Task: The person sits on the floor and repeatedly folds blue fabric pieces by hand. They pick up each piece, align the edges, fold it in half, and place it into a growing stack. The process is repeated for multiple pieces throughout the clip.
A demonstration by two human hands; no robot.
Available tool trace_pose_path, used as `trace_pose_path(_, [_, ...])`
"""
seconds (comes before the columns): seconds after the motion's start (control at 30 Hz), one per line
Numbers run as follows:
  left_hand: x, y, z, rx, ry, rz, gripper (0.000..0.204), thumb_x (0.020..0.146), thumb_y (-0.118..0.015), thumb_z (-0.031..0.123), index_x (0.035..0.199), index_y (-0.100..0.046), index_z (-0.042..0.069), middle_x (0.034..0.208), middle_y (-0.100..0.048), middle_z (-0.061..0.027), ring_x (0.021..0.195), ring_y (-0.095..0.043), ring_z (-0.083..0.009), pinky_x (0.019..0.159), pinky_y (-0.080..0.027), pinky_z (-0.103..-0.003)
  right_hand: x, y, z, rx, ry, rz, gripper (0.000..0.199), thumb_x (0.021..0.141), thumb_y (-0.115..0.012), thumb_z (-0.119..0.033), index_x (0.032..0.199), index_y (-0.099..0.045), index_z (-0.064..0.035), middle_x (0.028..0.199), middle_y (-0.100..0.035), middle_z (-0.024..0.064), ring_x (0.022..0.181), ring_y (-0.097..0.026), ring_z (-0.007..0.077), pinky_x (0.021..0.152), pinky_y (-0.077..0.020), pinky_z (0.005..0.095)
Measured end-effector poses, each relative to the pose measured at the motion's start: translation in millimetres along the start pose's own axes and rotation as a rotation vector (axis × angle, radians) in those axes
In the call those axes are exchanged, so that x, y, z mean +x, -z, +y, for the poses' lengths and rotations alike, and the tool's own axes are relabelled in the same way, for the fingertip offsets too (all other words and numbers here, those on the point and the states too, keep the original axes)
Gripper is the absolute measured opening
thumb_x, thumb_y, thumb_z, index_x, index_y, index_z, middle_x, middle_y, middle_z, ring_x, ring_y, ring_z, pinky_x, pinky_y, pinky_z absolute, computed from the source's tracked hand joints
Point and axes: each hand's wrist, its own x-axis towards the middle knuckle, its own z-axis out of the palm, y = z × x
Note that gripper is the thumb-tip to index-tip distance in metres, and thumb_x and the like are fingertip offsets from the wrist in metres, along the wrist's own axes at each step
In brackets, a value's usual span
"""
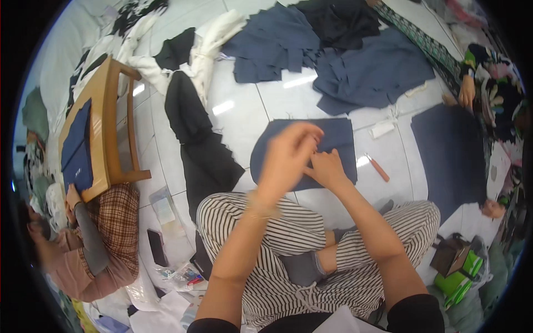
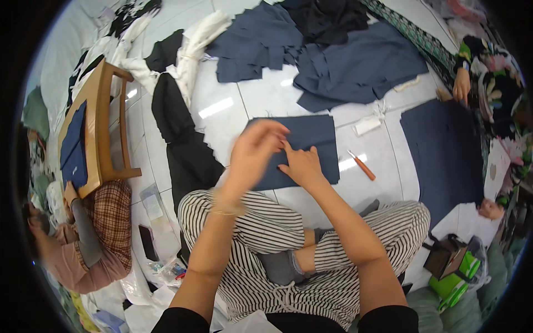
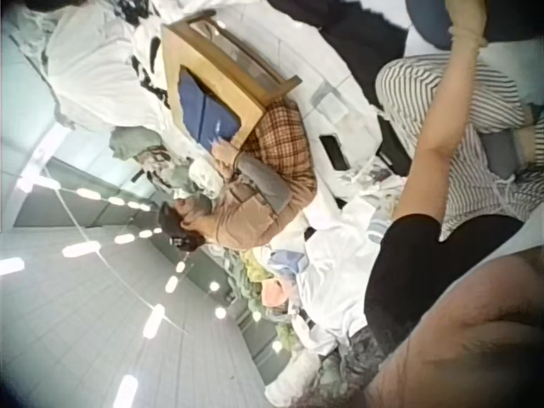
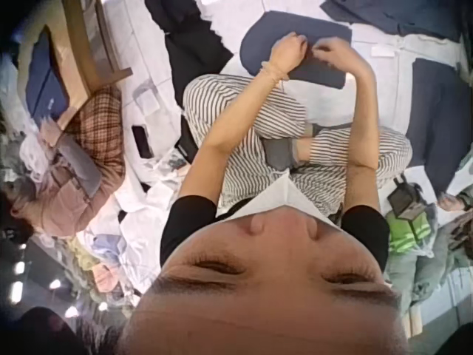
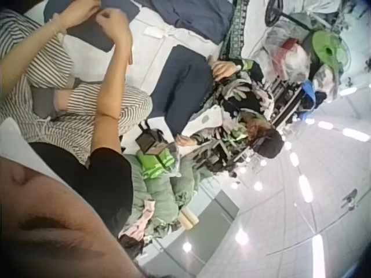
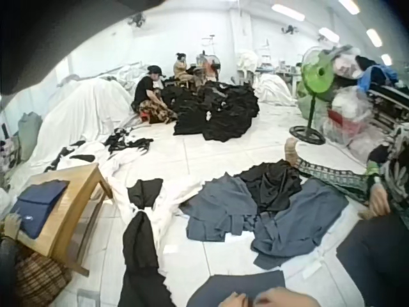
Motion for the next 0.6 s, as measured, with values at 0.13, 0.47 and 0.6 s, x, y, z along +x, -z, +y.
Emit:
trace_pose_path(0.13, [-13,-54,-93,0.375,-0.235,0.068,0.009,0.093,-0.055,0.009,0.093,-0.062,0.004,0.088,-0.062,-0.0116,0.082,-0.062,-0.0337,0.073,-0.052,-0.042,-3,-10,-2,0.023,0.156,0.261,0.02,0.086,-0.063,-0.025,0.098,-0.067,-0.0088,0.075,-0.071,0.0109,0.068,-0.068,0.03,0.083,-0.0455,0.0504])
trace_pose_path(0.47, [-9,-67,-132,0.426,0.143,-0.038,0.015,0.092,-0.059,0.017,0.098,-0.07,0.009,0.094,-0.062,-0.0118,0.087,-0.065,-0.0325,0.076,-0.055,-0.042,80,126,25,0.42,0.057,0.133,0.032,0.084,-0.068,-0.025,0.107,-0.064,-0.0025,0.098,-0.062,0.0149,0.087,-0.061,0.0316,0.08,-0.0494,0.0392])
trace_pose_path(0.6, [-4,-67,-124,0.408,0.135,-0.042,0.013,0.09,-0.062,0.016,0.099,-0.069,0.011,0.097,-0.061,-0.0116,0.09,-0.065,-0.031,0.077,-0.055,-0.041,212,144,11,0.348,0.065,0.52,0.07,0.079,-0.075,-0.035,0.138,-0.05,-0.0089,0.138,-0.049,0.0162,0.127,-0.05,0.0341,0.099,-0.0456,0.0454])
